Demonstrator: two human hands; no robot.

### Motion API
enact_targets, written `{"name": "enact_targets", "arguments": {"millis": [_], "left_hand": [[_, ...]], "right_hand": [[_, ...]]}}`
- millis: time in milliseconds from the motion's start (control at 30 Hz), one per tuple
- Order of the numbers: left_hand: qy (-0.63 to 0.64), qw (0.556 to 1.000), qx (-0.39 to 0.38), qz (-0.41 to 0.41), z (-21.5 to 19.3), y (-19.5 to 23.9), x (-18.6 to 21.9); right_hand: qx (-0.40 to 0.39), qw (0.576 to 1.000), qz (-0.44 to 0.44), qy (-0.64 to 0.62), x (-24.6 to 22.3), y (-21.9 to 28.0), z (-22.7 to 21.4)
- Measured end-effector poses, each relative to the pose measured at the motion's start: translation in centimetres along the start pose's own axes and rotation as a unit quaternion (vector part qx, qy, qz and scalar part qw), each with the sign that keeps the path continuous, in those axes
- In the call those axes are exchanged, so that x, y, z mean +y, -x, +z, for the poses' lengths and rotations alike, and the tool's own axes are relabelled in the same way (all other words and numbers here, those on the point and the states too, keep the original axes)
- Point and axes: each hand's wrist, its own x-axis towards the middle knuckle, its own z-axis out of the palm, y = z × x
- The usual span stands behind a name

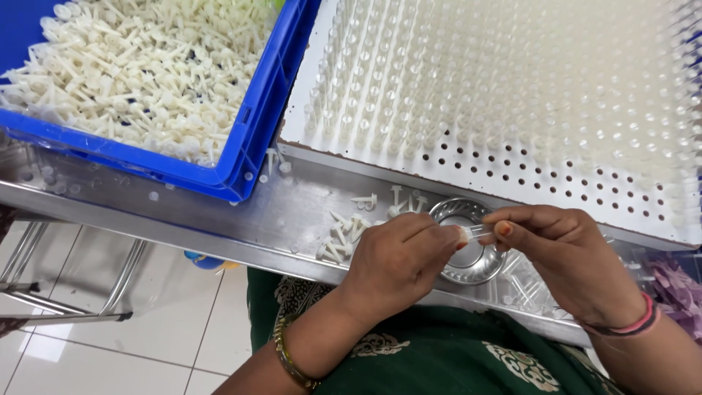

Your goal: The person repeatedly picks small white cylindrical pieces from a blue bin and inserts them into clear plastic capsules, then places the filled capsules into a perforated tray. The process is continuous and repetitive, with the person handling each capsule individually.

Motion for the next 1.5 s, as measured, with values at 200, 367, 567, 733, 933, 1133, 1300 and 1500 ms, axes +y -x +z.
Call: {"name": "enact_targets", "arguments": {"millis": [200,367,567,733,933,1133,1300,1500], "left_hand": [[0.028,0.998,0.006,-0.052,-0.3,-0.3,-2.1],[0.271,0.867,0.128,-0.398,-1.0,0.1,-6.7],[0.568,0.634,0.228,-0.472,-1.8,1.1,-8.7],[0.572,0.677,0.191,-0.423,-0.6,2.1,-9.4],[0.499,0.734,0.127,-0.443,-2.2,1.7,-8.0],[0.464,0.751,0.118,-0.455,-1.8,1.6,-8.1],[0.432,0.759,0.128,-0.469,-2.6,0.7,-7.3],[0.325,0.796,0.062,-0.507,-2.2,1.7,-8.0]], "right_hand": [[-0.048,0.994,0.008,0.096,-1.9,-2.6,-0.2],[0.184,0.779,-0.320,0.507,-6.7,-5.4,2.3],[0.163,0.698,-0.364,0.595,-6.5,-8.6,3.2],[0.153,0.710,-0.369,0.579,-6.5,-7.4,1.3],[0.145,0.765,-0.142,0.611,-2.4,-1.7,-4.4],[0.141,0.719,-0.169,0.659,2.3,0.3,-3.7],[0.118,0.702,-0.241,0.660,3.2,-0.1,-3.5],[0.084,0.661,-0.191,0.721,3.1,0.7,-3.3]]}}
